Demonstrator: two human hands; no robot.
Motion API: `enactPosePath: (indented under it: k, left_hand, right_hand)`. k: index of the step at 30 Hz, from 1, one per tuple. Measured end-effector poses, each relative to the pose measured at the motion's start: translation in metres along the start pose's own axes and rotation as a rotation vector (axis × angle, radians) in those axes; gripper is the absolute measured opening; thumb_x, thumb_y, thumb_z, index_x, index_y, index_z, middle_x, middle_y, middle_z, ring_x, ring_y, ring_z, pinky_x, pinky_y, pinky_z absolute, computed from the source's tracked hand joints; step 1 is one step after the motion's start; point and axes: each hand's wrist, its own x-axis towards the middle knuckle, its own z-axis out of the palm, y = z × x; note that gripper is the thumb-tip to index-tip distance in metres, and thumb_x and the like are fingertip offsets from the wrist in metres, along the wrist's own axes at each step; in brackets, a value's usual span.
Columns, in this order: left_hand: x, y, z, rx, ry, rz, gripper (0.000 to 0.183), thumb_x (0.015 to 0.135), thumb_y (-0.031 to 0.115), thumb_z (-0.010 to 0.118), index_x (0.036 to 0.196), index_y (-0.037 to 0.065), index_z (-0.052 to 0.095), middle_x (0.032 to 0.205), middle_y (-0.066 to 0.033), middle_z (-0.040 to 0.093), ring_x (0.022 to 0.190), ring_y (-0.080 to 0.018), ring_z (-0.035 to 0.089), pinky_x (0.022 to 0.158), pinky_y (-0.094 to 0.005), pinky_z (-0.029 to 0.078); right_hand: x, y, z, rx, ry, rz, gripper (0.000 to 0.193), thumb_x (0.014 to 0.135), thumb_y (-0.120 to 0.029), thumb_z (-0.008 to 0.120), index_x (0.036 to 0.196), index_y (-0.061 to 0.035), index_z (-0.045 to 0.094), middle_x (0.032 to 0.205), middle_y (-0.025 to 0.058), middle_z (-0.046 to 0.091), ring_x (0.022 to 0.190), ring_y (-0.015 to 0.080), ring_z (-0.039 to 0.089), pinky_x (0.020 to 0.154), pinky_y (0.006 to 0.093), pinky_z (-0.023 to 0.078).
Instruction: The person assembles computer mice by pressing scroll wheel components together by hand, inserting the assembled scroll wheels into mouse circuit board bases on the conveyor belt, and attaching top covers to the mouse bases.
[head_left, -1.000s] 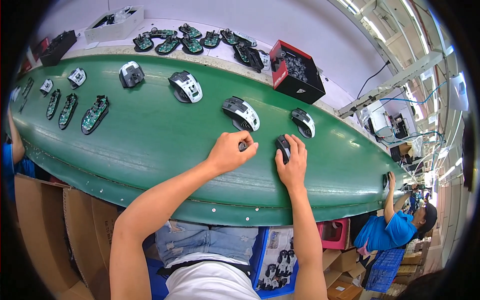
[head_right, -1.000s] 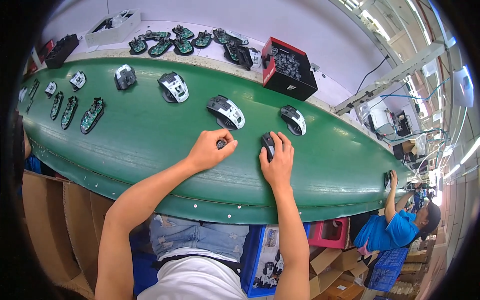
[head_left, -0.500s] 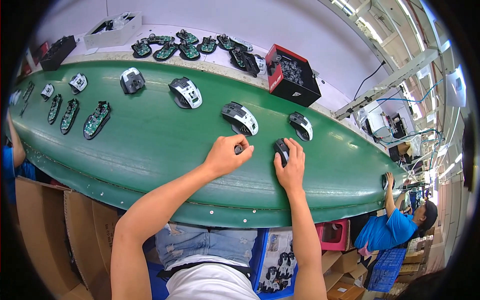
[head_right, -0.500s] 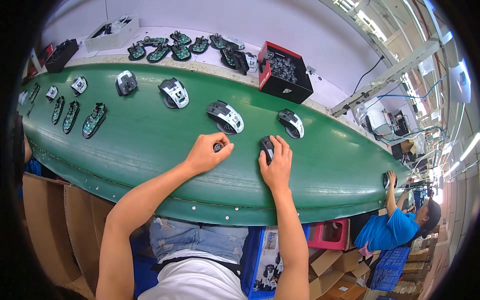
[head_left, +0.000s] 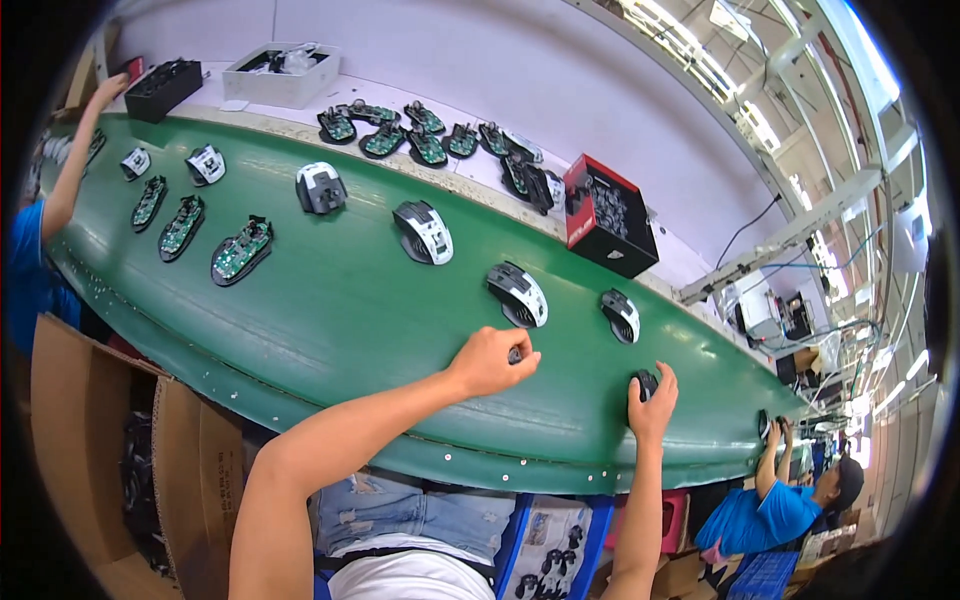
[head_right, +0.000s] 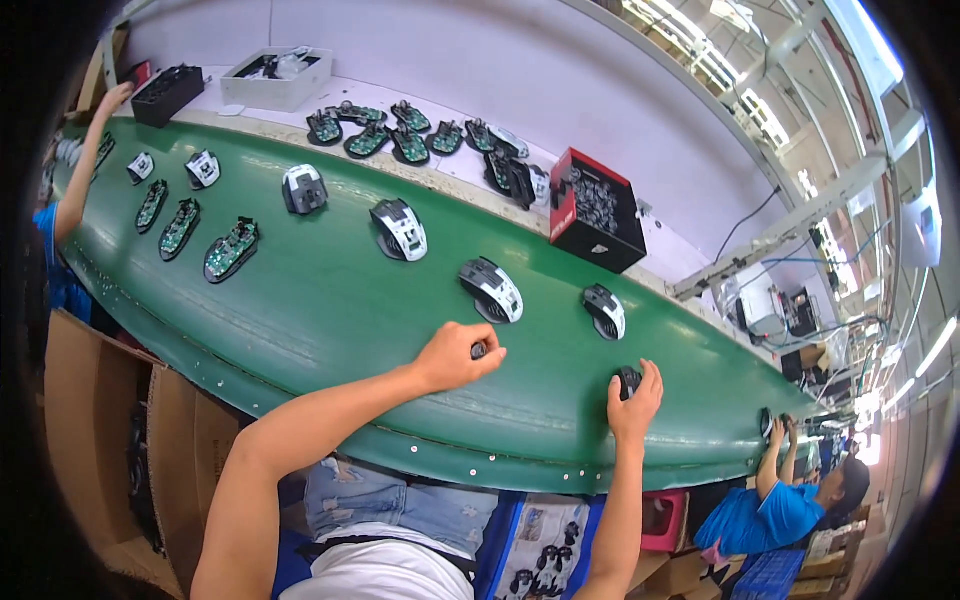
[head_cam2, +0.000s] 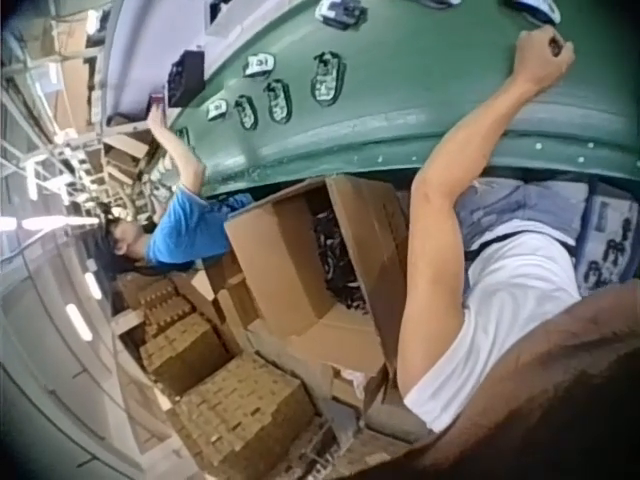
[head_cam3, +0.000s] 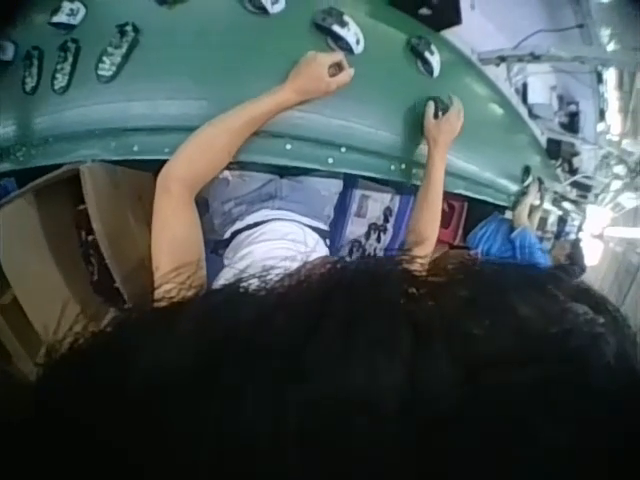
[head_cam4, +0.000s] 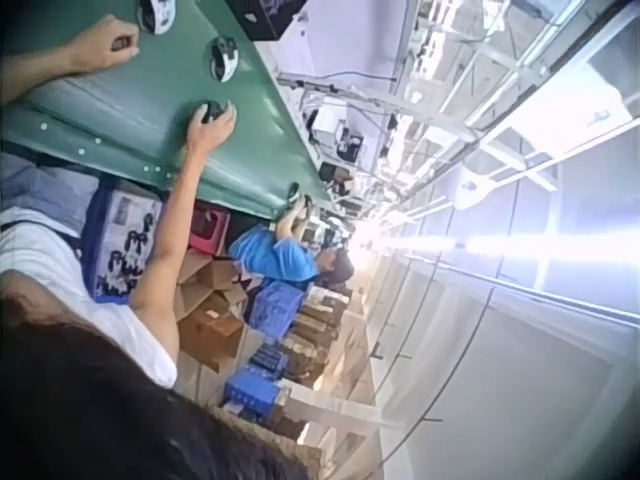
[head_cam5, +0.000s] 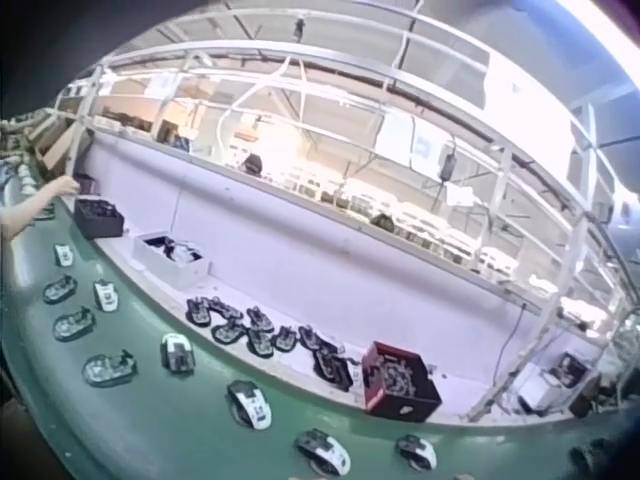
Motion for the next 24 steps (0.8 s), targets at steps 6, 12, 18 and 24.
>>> enactPosePath:
  k: [6,12,18,24]
  left_hand:
    - [0.003,0.001,-0.014,0.009,0.024,0.037,0.023,0.087,0.022,0.069,0.080,0.000,0.066,0.068,-0.0117,0.067,0.060,-0.0204,0.064,0.060,-0.0335,0.050]
    - [0.021,-0.006,-0.035,0.025,0.233,0.090,0.024,0.088,0.023,0.069,0.082,0.000,0.067,0.070,-0.0110,0.067,0.061,-0.0158,0.063,0.059,-0.0312,0.049]
    - [0.026,-0.002,-0.038,0.129,0.216,0.079,0.022,0.085,0.023,0.069,0.086,0.002,0.068,0.072,-0.0138,0.068,0.063,-0.0217,0.066,0.061,-0.0343,0.050]
    - [0.027,-0.018,-0.101,0.498,0.457,0.081,0.026,0.081,0.027,0.071,0.097,0.007,0.068,0.066,-0.0141,0.066,0.066,-0.0296,0.069,0.060,-0.0401,0.053]
  right_hand:
    - [0.078,-0.031,0.057,0.116,0.008,-0.144,0.069,0.083,-0.021,0.069,0.146,-0.0096,0.042,0.144,0.0271,0.043,0.133,0.0454,0.040,0.112,0.0501,0.033]
    - [0.073,-0.059,0.098,-0.078,-0.126,0.061,0.060,0.086,-0.042,0.068,0.142,-0.0277,0.050,0.130,0.0249,0.052,0.113,0.0454,0.054,0.094,0.0545,0.047]
    - [0.064,-0.094,0.086,0.085,-0.059,-0.040,0.056,0.092,-0.040,0.064,0.142,-0.0178,0.052,0.130,0.0191,0.051,0.111,0.0403,0.052,0.095,0.0505,0.043]
    - [0.055,-0.110,0.089,0.291,-0.065,-0.105,0.056,0.090,-0.034,0.066,0.140,-0.0103,0.052,0.133,0.0197,0.050,0.118,0.0400,0.049,0.102,0.0486,0.041]
